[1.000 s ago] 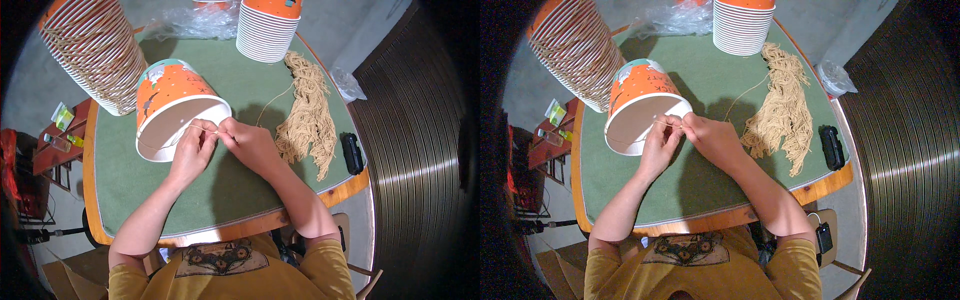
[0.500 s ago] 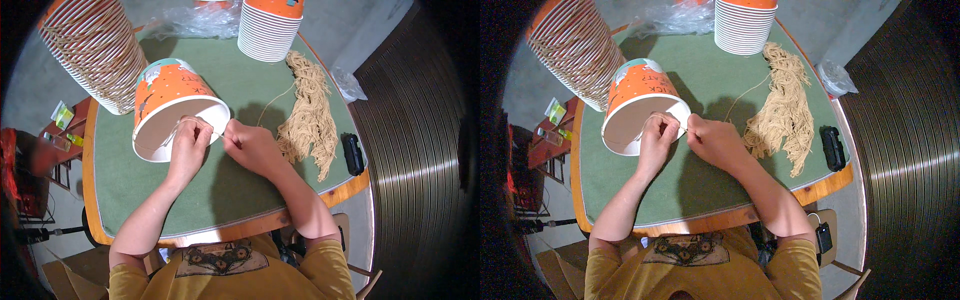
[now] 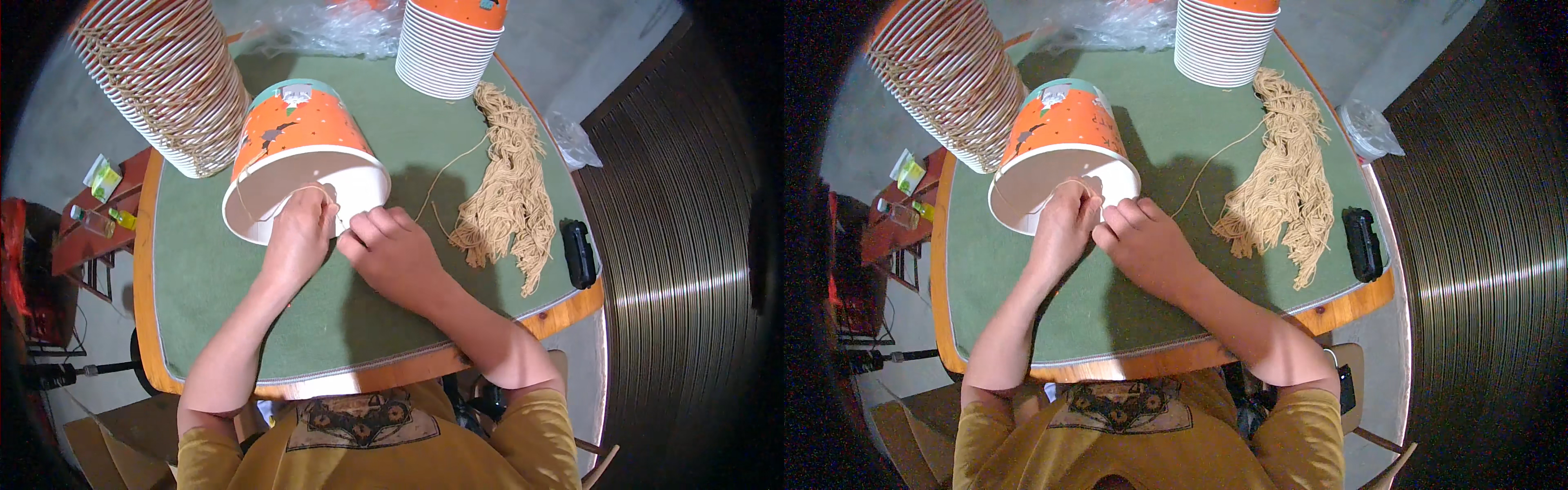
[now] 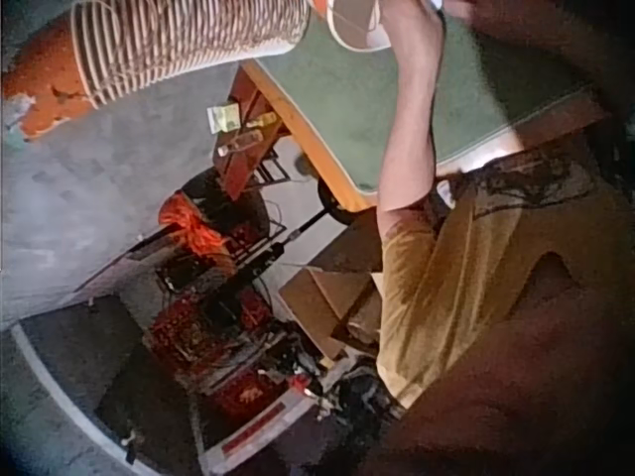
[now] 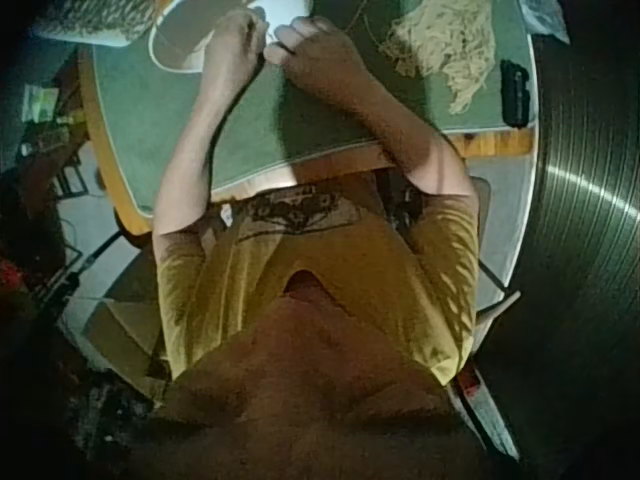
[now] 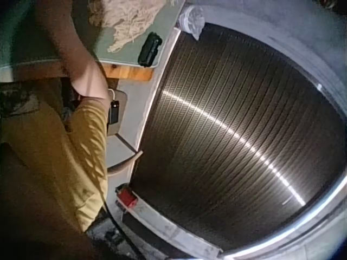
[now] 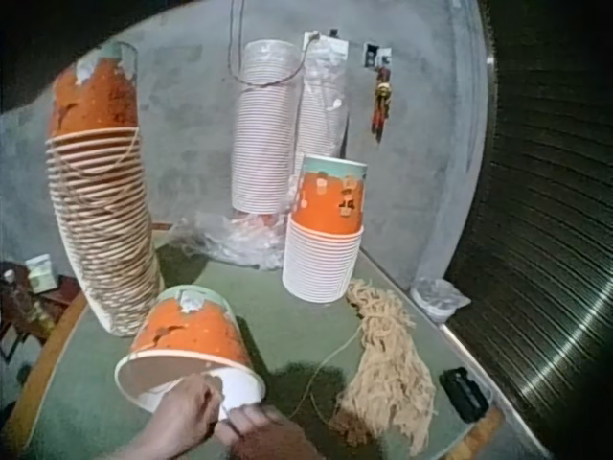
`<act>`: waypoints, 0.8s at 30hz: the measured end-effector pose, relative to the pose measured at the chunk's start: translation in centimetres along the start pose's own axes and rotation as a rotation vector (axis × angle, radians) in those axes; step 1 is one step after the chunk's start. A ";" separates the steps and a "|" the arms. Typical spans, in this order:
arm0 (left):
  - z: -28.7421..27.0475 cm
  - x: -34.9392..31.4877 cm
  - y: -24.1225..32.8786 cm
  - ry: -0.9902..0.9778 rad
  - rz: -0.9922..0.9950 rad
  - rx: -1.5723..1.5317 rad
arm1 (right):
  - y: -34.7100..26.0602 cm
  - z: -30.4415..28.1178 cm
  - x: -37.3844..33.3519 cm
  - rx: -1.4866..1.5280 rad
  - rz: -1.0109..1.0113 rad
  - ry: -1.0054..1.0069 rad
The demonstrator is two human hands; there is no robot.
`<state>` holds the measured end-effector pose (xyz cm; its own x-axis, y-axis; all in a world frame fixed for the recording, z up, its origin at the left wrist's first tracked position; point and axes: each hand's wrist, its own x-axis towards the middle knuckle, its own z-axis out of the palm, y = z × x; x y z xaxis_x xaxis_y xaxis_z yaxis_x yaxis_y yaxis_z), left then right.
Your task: The person ties a string around the rim of a paper cup and stacks it onto a pile of other cups. They repeat this process by picking up a new cup, tying a string around it, and adding it to the stack.
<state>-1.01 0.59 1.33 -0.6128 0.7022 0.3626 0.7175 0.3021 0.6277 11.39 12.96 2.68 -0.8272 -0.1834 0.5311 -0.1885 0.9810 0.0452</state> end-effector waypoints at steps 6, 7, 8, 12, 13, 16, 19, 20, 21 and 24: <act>-0.4 0.3 -0.2 -0.023 -0.081 -0.050 | 0.9 0.0 0.1 0.015 0.056 -0.010; -0.4 0.3 -0.2 -0.027 -0.085 -0.054 | 1.0 0.1 0.1 0.036 0.077 -0.031; -0.4 0.3 -0.1 -0.042 -0.112 -0.068 | 1.0 0.1 0.1 0.070 0.106 -0.055; -0.8 0.5 0.7 -0.118 -0.254 -0.238 | 1.2 0.3 0.0 0.220 0.167 -0.072; -1.0 0.7 1.1 -0.141 -0.298 -0.308 | 1.3 0.4 0.0 0.260 0.168 -0.057; -1.2 1.2 2.3 -0.199 -0.388 -0.374 | 1.2 0.9 -0.1 0.297 0.131 0.033; -0.6 1.1 1.8 -0.193 -0.336 -0.261 | 1.1 0.9 0.1 0.335 0.141 -0.056; -0.4 1.1 1.5 -0.187 -0.284 -0.218 | 1.2 0.9 0.1 0.353 0.132 -0.060; -0.3 1.0 1.1 -0.181 -0.232 -0.176 | 1.2 1.0 0.1 0.372 0.123 -0.064; -0.6 1.0 0.7 -0.226 -0.184 -0.099 | 1.1 1.1 0.0 0.392 0.131 -0.063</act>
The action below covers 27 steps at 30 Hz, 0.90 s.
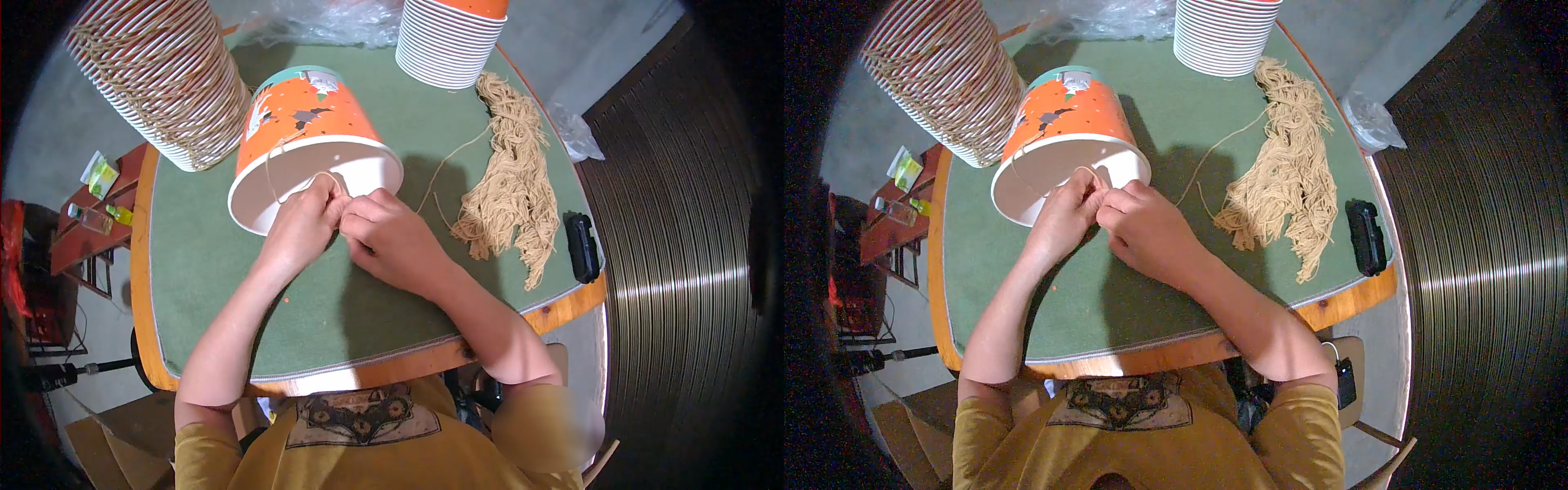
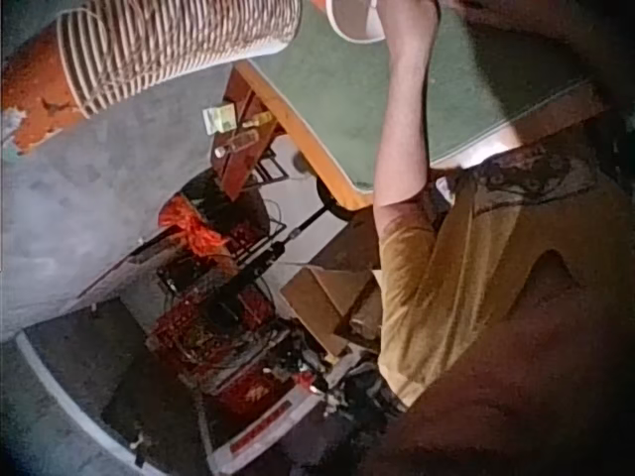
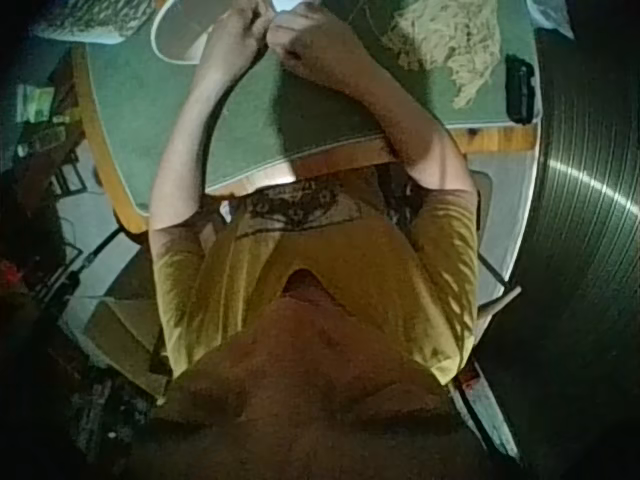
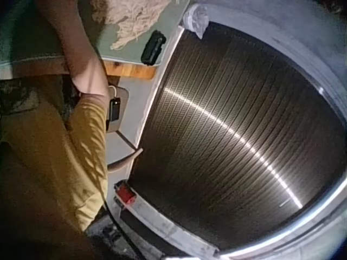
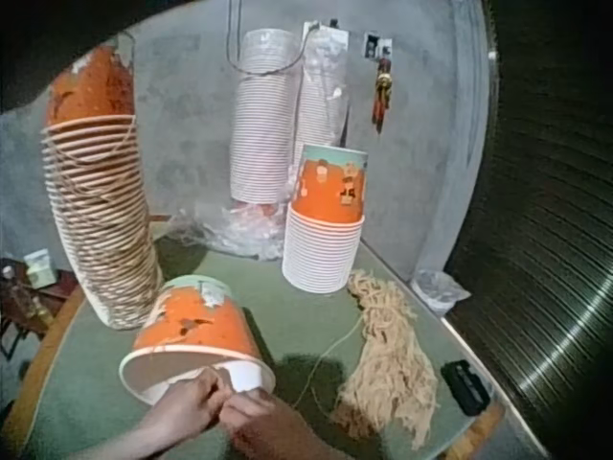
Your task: The person ties a string around the rim of a paper cup and stacks it onto a pile of other cups. They repeat this process by picking up a new cup, tying a string around it, and adding it to the stack.
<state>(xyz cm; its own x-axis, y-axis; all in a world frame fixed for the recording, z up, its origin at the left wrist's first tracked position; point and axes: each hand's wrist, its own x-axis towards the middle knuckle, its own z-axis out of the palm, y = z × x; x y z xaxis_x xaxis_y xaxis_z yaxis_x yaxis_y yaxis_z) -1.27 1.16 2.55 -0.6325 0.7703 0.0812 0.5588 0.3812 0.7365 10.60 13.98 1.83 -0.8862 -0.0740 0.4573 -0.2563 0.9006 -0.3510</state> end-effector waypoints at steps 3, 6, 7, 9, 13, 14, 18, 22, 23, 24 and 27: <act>-0.4 0.0 0.4 -0.038 -0.084 -0.030 | -0.5 -0.2 -0.1 0.036 0.064 0.022; -0.6 -0.2 0.5 -0.037 -0.078 -0.043 | -0.6 -0.1 -0.1 0.037 0.102 0.052; -0.6 -0.3 0.6 -0.032 -0.056 -0.038 | -0.7 -0.1 -0.1 0.027 0.108 0.063; -1.1 -0.5 1.3 -0.084 -0.112 -0.060 | -0.6 0.1 0.0 0.025 0.118 0.080; -1.4 -1.0 0.8 -0.159 -0.065 -0.068 | -0.4 0.4 0.0 0.026 0.131 0.116; -1.3 -1.2 0.5 -0.138 0.002 -0.052 | -0.3 0.5 0.0 0.030 0.122 0.127; -0.7 -1.7 -0.2 -0.087 0.171 0.004 | -0.1 0.7 0.2 0.096 0.121 0.161; 0.0 -2.0 -0.2 0.017 0.263 0.055 | -0.3 0.9 0.2 0.134 0.172 0.169; 0.0 -2.0 -0.2 0.010 0.235 0.041 | -0.2 1.1 0.1 0.137 0.181 0.183; 0.0 -2.0 0.0 0.003 0.207 0.026 | 0.0 1.4 0.0 0.141 0.190 0.198; -0.5 -2.0 0.3 0.021 0.202 0.016 | 0.3 1.5 0.0 0.182 0.191 0.178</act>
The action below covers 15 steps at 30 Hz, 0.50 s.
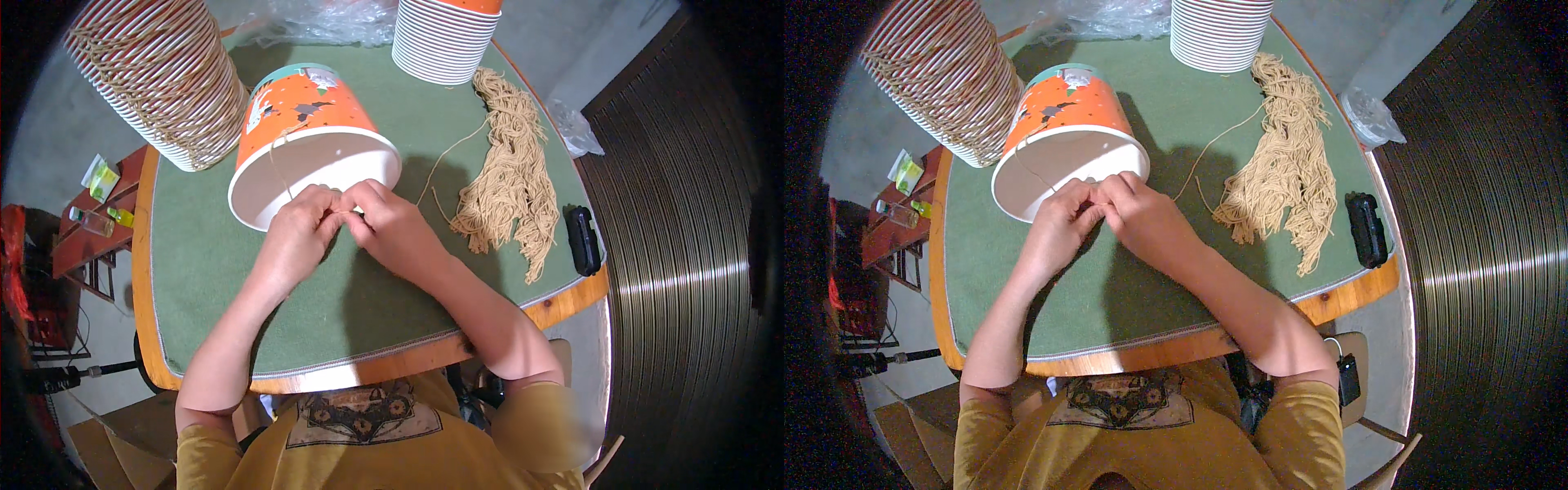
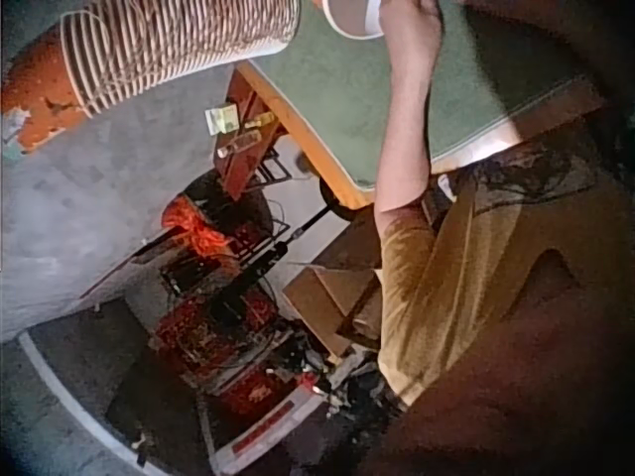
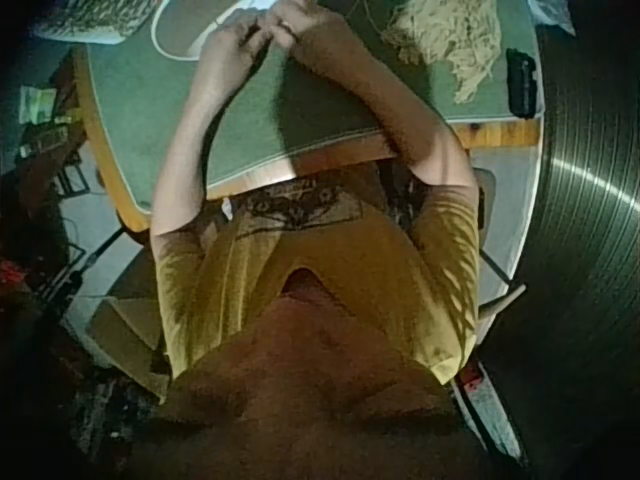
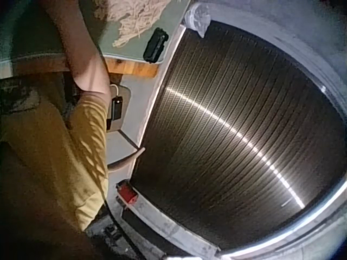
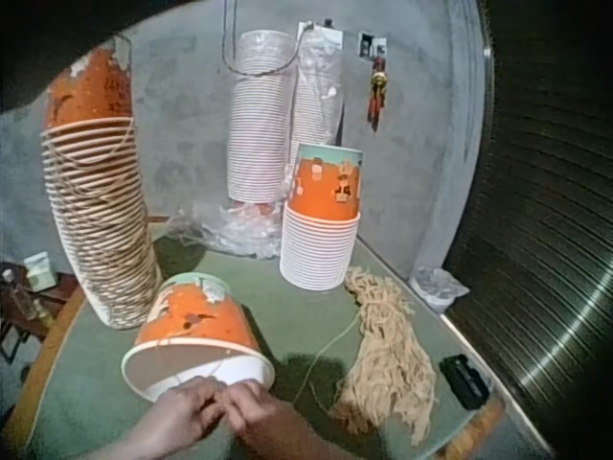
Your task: The person ties a string around the rim of a paper cup and stacks it onto a pile of other cups. They repeat this process by picking up a new cup, tying a string around it, and adding it to the stack.
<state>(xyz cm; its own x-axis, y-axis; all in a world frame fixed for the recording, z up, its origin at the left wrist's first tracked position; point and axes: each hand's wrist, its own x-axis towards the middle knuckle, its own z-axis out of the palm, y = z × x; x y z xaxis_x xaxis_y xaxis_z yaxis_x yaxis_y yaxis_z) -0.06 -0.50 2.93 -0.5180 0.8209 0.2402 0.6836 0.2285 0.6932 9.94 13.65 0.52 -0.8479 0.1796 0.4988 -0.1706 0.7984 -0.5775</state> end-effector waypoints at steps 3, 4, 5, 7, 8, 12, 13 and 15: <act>-0.4 0.1 0.2 -0.015 -0.141 -0.107 | -0.4 -0.1 0.0 0.073 0.062 -0.015; -0.4 0.1 0.2 -0.029 -0.217 -0.162 | -0.5 -0.1 0.0 0.101 0.093 -0.013; -0.4 0.1 0.3 -0.040 -0.234 -0.171 | -0.4 0.2 0.0 0.095 0.074 0.018; -0.5 0.1 0.2 -0.063 -0.266 -0.189 | 0.0 1.0 -0.1 0.083 0.037 0.082; -0.5 0.1 0.1 -0.067 -0.268 -0.183 | -0.2 1.0 0.0 0.031 0.017 0.081; -0.3 -0.1 -0.4 -0.053 -0.242 -0.132 | -0.2 1.2 0.0 -0.210 -0.096 0.067; -0.1 -0.1 -0.6 -0.041 -0.227 -0.112 | 0.0 1.3 0.0 -0.279 -0.133 0.062; 0.1 -0.2 -0.7 -0.009 -0.166 -0.100 | -0.1 1.2 -0.1 -0.329 -0.150 0.049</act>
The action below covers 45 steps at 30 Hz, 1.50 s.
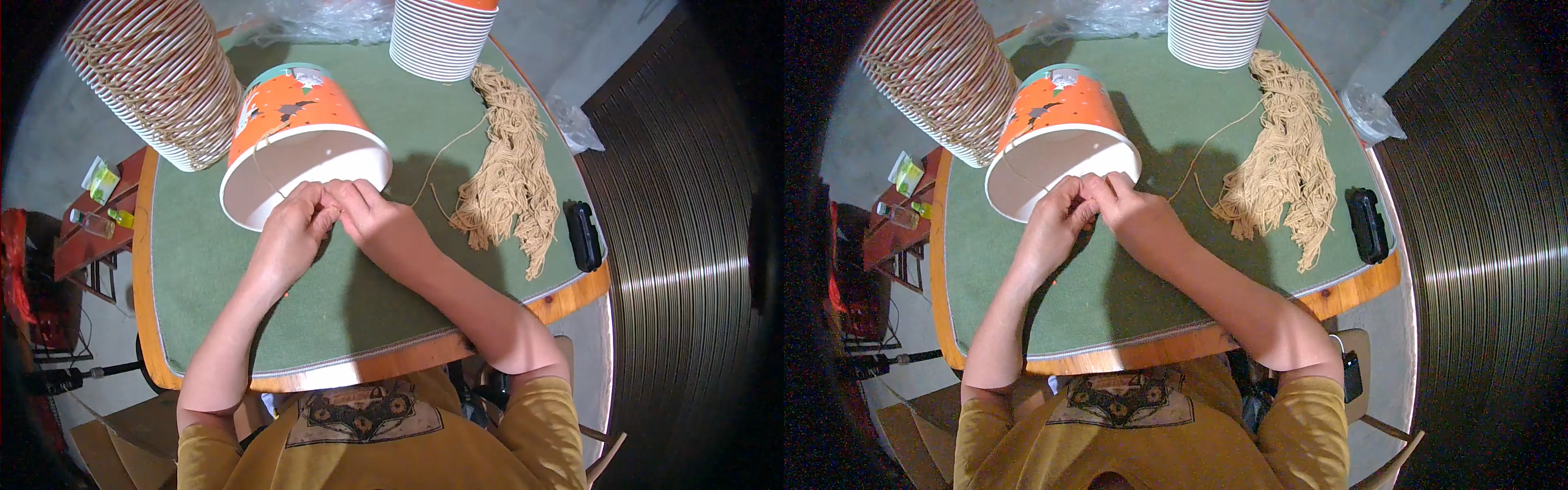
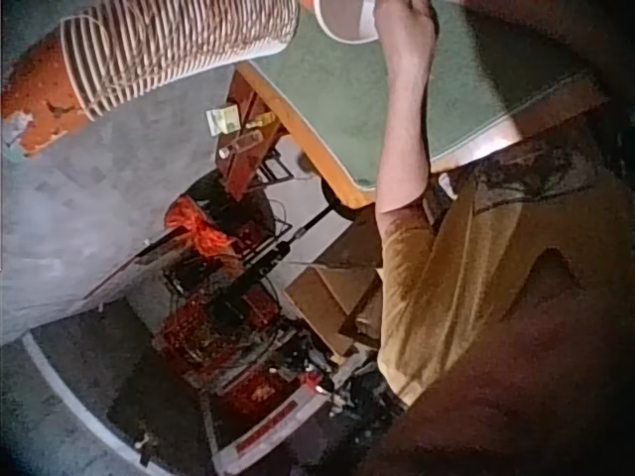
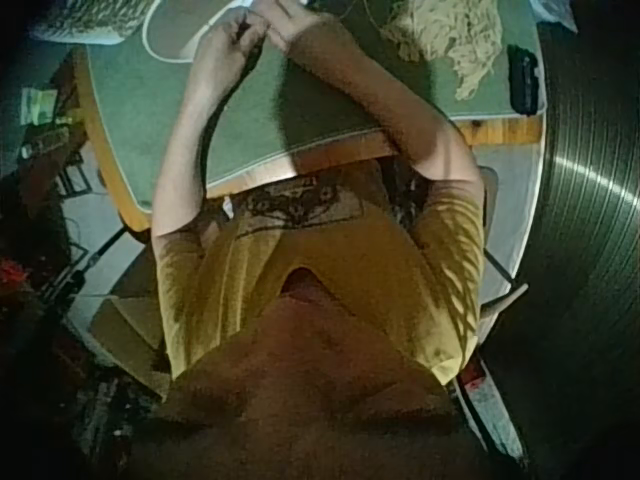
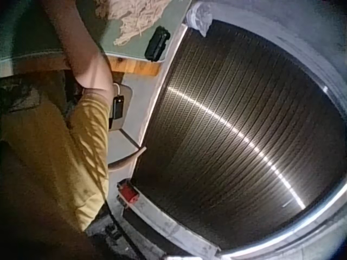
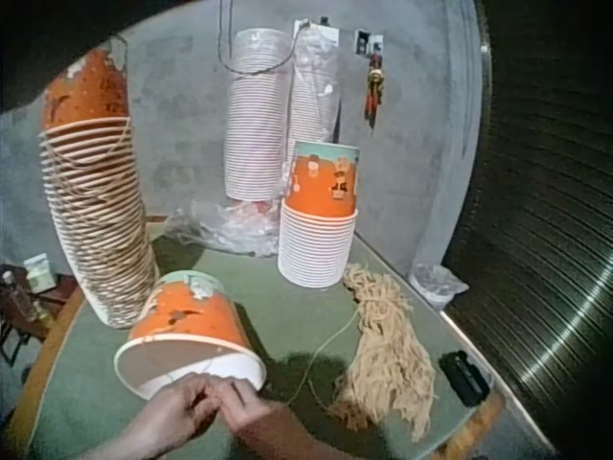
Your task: The person ties a string around the rim of a paper cup and stacks it onto a pile of other cups. They repeat this process by picking up a new cup, tying a string around it, and adding it to the stack.
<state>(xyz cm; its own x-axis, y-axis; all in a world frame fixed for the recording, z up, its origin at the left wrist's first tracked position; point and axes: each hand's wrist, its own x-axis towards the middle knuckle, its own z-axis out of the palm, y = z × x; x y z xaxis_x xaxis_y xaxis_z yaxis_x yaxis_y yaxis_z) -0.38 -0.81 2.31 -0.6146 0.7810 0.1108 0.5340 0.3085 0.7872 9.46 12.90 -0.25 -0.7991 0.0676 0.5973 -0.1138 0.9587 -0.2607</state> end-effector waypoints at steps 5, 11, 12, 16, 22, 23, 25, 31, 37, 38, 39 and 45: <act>0.1 -0.4 0.4 0.049 0.215 0.099 | -0.5 -0.6 0.0 0.070 0.054 -0.012; 0.5 -0.5 0.5 0.022 0.265 0.068 | -0.5 -0.9 0.0 0.430 0.330 -0.075; 0.5 -0.5 0.4 0.026 0.265 0.071 | -0.6 -1.0 0.0 0.360 0.308 -0.076; 0.4 -0.3 0.1 0.027 0.238 0.068 | -0.7 -1.1 -0.1 0.125 0.180 -0.049; 0.4 0.2 -1.0 0.006 0.085 -0.112 | -0.8 -1.1 0.0 -0.028 0.056 -0.006; 0.3 0.4 -1.0 -0.011 0.055 -0.145 | -0.9 -1.0 0.0 -0.042 0.086 -0.028; 0.1 0.7 -1.0 -0.045 -0.005 -0.210 | -1.2 -1.1 0.1 -0.070 0.145 -0.072; -0.2 1.4 -1.1 -0.108 -0.136 -0.311 | -1.6 -1.0 0.3 -0.060 0.180 0.000; -0.7 1.3 0.5 -0.107 -0.204 -0.274 | -1.5 0.2 0.1 0.021 0.367 -0.029; -0.7 1.2 0.3 -0.122 -0.159 -0.295 | -1.6 0.2 0.2 0.017 0.383 -0.039; -0.8 1.1 -0.1 -0.137 -0.114 -0.316 | -1.7 0.1 0.4 0.014 0.399 -0.049; -0.6 0.2 -0.5 -0.099 0.060 -0.218 | -1.2 0.4 0.5 0.126 0.426 -0.073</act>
<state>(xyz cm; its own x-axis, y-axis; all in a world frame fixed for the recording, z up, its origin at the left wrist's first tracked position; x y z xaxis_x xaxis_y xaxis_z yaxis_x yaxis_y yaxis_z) -1.18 -1.14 2.29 -0.5201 0.8470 0.1099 0.4230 0.1436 0.8947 8.94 11.72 0.10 -0.8291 0.4252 0.3630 0.1671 0.8081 -0.5649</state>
